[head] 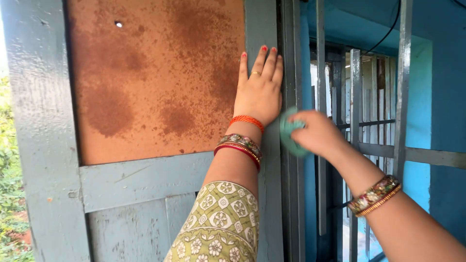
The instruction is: Cleaning a wooden window frame and glass using a spray bottle and a cloth.
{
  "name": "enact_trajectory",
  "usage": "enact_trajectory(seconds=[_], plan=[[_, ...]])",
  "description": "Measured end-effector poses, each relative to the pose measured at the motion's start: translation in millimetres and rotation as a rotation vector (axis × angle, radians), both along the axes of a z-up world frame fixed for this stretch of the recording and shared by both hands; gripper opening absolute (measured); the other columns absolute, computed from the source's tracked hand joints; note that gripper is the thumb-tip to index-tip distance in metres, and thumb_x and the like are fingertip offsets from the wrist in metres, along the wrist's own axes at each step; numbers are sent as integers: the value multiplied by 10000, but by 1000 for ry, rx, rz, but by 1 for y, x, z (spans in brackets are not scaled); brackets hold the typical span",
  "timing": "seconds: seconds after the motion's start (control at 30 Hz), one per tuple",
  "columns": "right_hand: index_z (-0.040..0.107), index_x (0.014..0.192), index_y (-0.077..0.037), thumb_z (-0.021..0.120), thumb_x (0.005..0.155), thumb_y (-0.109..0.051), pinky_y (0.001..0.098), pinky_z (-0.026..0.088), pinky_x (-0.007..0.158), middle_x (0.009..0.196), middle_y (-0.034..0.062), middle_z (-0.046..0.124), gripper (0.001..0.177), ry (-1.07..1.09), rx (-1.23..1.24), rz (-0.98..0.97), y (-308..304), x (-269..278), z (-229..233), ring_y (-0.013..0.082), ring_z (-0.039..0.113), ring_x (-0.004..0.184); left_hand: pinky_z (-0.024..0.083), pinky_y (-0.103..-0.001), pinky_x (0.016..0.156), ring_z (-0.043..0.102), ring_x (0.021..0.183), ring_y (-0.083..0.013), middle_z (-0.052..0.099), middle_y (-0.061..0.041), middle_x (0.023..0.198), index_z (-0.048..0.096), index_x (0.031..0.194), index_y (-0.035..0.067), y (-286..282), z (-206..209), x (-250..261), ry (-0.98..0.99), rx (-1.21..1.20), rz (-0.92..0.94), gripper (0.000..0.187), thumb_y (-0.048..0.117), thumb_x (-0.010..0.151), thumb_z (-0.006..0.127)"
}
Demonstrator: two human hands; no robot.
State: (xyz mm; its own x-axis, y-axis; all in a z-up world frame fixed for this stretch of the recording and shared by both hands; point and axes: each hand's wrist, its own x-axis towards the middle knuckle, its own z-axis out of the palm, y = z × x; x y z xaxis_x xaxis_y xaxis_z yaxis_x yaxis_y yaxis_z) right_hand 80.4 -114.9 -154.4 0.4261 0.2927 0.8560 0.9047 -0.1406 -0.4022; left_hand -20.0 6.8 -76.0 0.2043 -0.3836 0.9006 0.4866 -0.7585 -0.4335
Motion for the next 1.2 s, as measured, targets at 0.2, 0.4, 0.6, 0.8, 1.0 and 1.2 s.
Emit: enact_trajectory(seconds=[0.2,0.4,0.6,0.8,1.0,1.2], plan=[[775,1187,-96,647,770,-9,346,577,832,1031,209,777,445,72,-229,-100,-9,8,4,280,757,906,162,-560,1240,351,1480,-243,451,-88,1562,502,1464,72,8,5,-13,98,39,0,546,165,926,478],[745,1187,-31,619,822,18,376,581,819,1032,161,766,389,69,472,163,-11,0,45,286,743,945,254,-557,1215,437,1417,-227,566,-76,1428,624,1309,103,8,11,-11,42,95,-57,394,170,949,477],[617,1431,39,609,867,129,422,490,1132,1400,246,657,571,-810,751,-82,0,19,116,384,639,1329,341,-599,1127,566,1225,-217,630,-22,1149,674,1060,160,5,16,-10,-25,139,-188,211,161,892,547],[639,1312,-3,639,985,71,462,538,1040,1234,259,685,335,-749,636,-234,15,24,178,429,654,1195,442,-433,969,585,1136,-211,644,9,1100,702,987,188,9,42,-10,51,242,-130,163,129,882,592],[686,1373,-45,700,839,15,458,525,952,1170,257,696,537,-683,618,-130,43,48,172,432,655,1112,457,-426,919,604,1055,-223,658,11,1007,725,914,186,14,48,-8,-55,282,-351,140,135,825,630],[718,1288,-4,669,819,78,475,520,972,1217,268,690,479,-805,517,-329,14,12,138,443,647,1110,461,-426,934,607,1077,-235,652,-2,1029,704,1032,185,5,48,-16,-68,244,-413,218,147,830,633]])
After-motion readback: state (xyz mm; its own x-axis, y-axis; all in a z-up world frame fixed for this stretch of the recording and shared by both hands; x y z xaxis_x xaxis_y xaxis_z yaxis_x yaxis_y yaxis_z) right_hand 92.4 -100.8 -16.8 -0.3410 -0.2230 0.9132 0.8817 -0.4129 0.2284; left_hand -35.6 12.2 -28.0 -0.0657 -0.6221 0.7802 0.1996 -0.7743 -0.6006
